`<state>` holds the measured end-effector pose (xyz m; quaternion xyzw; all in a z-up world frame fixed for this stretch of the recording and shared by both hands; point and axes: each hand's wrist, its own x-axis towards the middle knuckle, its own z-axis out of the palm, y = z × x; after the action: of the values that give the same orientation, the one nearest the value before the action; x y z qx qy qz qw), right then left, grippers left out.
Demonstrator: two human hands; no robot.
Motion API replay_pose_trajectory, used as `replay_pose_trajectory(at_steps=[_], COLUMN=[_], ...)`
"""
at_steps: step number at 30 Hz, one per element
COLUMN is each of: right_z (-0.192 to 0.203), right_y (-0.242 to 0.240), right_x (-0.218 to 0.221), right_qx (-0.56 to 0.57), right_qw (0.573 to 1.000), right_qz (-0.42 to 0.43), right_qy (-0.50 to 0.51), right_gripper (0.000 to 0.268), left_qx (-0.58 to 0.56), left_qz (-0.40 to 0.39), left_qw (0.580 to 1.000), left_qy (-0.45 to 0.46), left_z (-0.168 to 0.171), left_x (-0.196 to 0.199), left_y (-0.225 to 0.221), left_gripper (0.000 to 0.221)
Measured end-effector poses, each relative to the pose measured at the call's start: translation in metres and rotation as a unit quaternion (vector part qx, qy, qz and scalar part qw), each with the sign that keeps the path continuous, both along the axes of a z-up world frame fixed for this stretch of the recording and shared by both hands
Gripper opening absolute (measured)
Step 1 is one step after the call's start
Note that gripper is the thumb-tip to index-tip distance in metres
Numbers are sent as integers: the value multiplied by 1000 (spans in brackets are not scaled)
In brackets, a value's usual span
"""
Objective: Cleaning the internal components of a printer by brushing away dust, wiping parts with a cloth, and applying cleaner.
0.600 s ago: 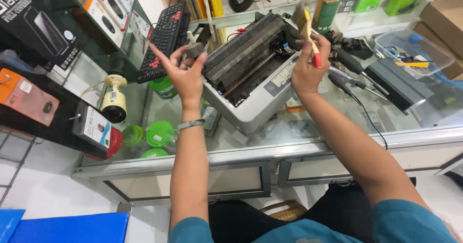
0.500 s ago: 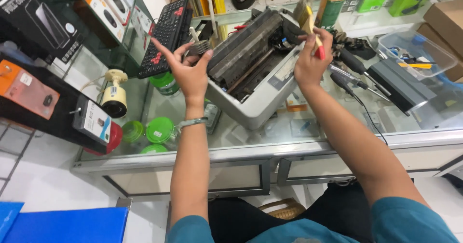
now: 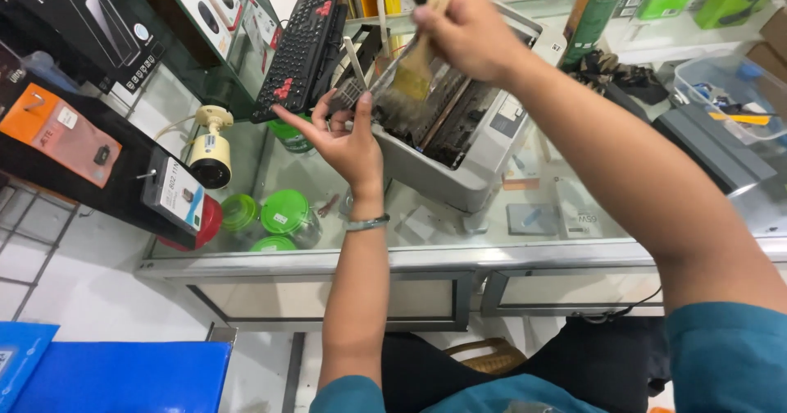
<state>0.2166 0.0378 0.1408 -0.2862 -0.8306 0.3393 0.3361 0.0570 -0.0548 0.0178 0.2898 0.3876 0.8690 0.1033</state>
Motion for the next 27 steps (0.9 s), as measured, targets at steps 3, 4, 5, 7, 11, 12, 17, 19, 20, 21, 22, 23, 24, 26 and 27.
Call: replay_pose_trajectory(at_steps=[3, 4, 5, 7, 11, 12, 17, 19, 20, 21, 22, 23, 24, 26, 27], right_z=[-14, -7, -2, -1, 0, 3, -11, -11, -7, -3, -9, -12, -16, -24, -28], right_y=[9, 8, 6, 17, 36, 32, 6, 20, 29, 39, 54, 69, 85, 91, 94], right_x=[-18, -17, -17, -9, 8, 11, -21, -17, -10, -3, 7, 16, 26, 20, 17], right_qx=[-80, -80, -72, -68, -42, -104, -140, -156, -100, -44, -45, -25, -5, -49, -93], right_qw=[994, 994, 997, 994, 995, 991, 990, 987, 993, 991, 990, 990, 988, 987, 982], right_qz=[64, 64, 11, -41, -92, -65, -22, 4, -55, -114, -114, -136, -157, -135, -112], right_qy=[46, 44, -12, -71, -14, 51, 15, 29, -17, -63, -62, -27, 9, 65, 121], right_gripper=[35, 35, 32, 29, 35, 34, 23, 24, 28, 32, 32, 30, 32, 28, 24], left_qx=[-5, -4, -3, -5, -7, -7, 0, 0, -2, -4, -5, -8, -11, -6, -1], left_qz=[7, 7, 1, -4, -5, -9, -10, -12, -4, 4, 3, 5, 7, 3, -1], left_qw=[1000, 1000, 1000, 1000, 1000, 1000, 1000, 1000, 1000, 1000, 1000, 1000, 1000, 1000, 1000], left_qy=[7, 5, 4, 2, 0, -3, -5, -5, 2, 9, 10, 7, 4, 5, 5], left_z=[-4, -1, 0, 0, 1, 1, 0, -1, -2, -3, -3, -1, 1, 0, -1], left_x=[-4, -3, -3, -2, -3, -2, -4, -4, -4, -3, -2, -1, 0, -2, -2], left_y=[1, 1, -1, -3, -2, -2, -1, -1, -1, 0, -2, -3, -3, -2, -2], left_gripper=[123, 123, 123, 123, 122, 122, 122, 122, 122, 122, 122, 121, 121, 121, 122])
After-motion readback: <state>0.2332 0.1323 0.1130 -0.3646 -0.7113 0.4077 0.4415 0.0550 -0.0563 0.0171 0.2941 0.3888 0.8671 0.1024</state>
